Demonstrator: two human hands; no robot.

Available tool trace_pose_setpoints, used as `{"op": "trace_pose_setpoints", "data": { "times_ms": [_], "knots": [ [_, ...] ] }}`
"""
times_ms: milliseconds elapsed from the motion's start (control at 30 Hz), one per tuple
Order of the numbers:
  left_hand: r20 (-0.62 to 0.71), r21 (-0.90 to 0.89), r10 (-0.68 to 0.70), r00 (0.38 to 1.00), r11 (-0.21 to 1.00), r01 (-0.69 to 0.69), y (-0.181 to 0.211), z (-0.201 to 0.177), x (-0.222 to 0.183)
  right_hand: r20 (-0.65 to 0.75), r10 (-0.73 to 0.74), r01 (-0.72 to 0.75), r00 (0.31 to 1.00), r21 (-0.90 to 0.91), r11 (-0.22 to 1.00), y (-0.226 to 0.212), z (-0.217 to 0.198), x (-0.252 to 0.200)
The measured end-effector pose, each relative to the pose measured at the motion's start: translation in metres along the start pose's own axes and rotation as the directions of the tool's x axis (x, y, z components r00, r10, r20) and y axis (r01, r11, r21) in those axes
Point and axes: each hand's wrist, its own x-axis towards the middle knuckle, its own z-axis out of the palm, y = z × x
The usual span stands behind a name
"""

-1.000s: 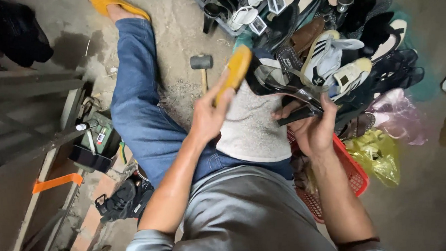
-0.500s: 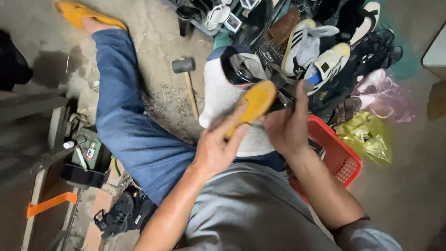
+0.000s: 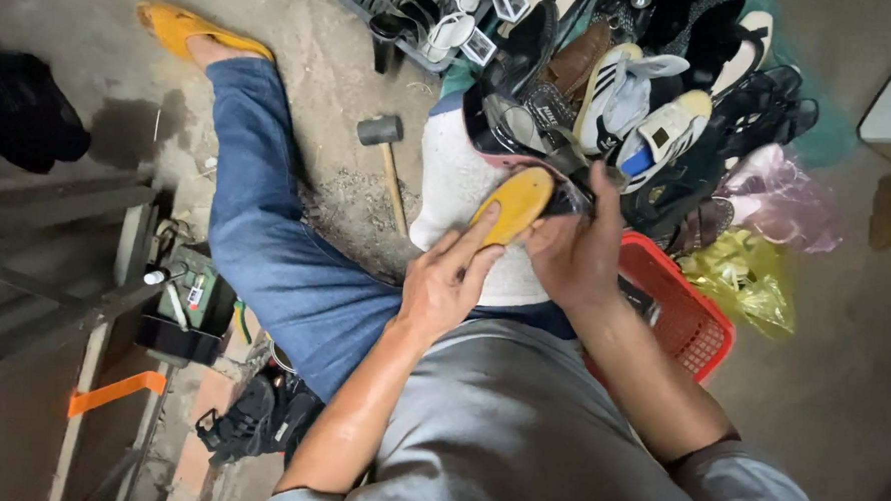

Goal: Repairing high-heeled shoes by hammering the heel and using a brush to apply treatment to the sole.

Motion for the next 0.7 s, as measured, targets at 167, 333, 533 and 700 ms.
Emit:
{"op": "trace_pose_setpoints", "data": {
  "times_ms": [167,333,533,700],
  "knots": [
    [0.010,0.102,0.019,1.000,0.995,-0.020,0.003,0.003,-0.009,0.051,-0.038,0.042,0.998,-0.093,0.995,0.007,-0.021,0.004],
    [-0.045,0.160,-0.009,0.999,0.987,0.016,-0.025,-0.017,-0.007,-0.001,-0.021,0.020,1.000,-0.201,0.979,-0.011,-0.044,0.009],
    [-0.012,-0.087,-0.137,0.990,0.987,0.135,-0.034,-0.019,0.009,0.035,-0.155,0.158,0.987,-0.323,0.933,-0.019,-0.058,0.001],
    [0.164,-0.007,-0.318,0.934,0.946,0.323,-0.029,-0.040,0.029,0.285,-0.338,0.435,0.897,-0.703,0.563,-0.023,-0.072,-0.005]
  ]
}}
